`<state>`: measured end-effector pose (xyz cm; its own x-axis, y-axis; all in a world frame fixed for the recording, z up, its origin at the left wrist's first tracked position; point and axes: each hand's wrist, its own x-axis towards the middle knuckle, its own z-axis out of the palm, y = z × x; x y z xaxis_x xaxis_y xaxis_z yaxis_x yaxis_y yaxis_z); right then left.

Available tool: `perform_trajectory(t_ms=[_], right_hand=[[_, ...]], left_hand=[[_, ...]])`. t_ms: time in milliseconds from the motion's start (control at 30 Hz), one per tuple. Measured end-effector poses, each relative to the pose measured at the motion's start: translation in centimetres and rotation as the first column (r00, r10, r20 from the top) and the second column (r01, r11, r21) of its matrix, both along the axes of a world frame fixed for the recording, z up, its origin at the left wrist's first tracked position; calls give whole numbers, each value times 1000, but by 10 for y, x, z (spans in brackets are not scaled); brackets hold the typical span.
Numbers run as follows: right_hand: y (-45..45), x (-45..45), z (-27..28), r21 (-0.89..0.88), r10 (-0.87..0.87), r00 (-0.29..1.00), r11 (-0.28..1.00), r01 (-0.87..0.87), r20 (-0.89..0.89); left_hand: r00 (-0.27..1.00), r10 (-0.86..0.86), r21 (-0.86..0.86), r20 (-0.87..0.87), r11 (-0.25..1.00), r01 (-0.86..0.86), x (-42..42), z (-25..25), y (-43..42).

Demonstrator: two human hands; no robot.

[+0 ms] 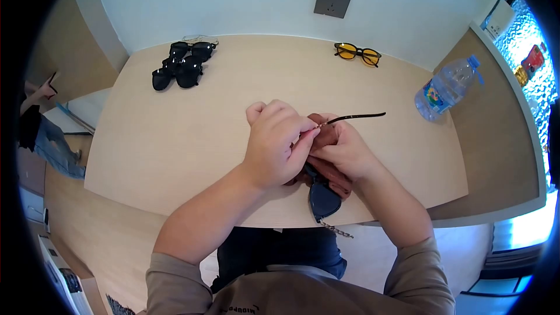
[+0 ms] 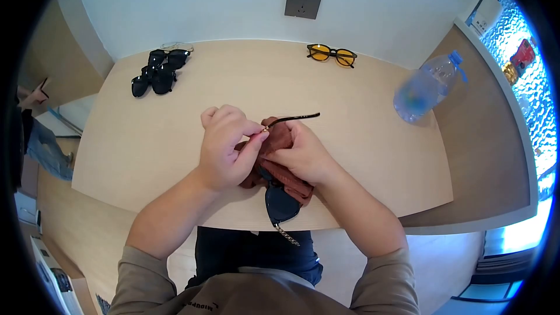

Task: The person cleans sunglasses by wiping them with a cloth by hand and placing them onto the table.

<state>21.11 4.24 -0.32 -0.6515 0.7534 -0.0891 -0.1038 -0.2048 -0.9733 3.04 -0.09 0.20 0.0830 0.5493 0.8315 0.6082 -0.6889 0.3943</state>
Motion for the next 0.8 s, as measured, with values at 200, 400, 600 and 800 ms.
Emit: perform_trajectory(t_ms=[200, 400, 600, 800], right_hand=[[3, 4, 1, 30, -206, 978, 978, 207, -37], [13, 14, 3, -78, -117, 989, 991, 110, -86], [7, 10, 0, -135, -69, 984, 990, 46, -166], [-9, 0, 9, -185, -48, 997, 982, 37, -59]], left_hand=[[997, 45, 36, 70, 998, -47, -5, 1, 3], [988, 134, -8, 81, 991, -134, -15, 3, 5], [993, 67, -62, 95, 996, -61, -12, -1, 7], [994, -40, -54, 97, 998, 45, 1, -3, 4]])
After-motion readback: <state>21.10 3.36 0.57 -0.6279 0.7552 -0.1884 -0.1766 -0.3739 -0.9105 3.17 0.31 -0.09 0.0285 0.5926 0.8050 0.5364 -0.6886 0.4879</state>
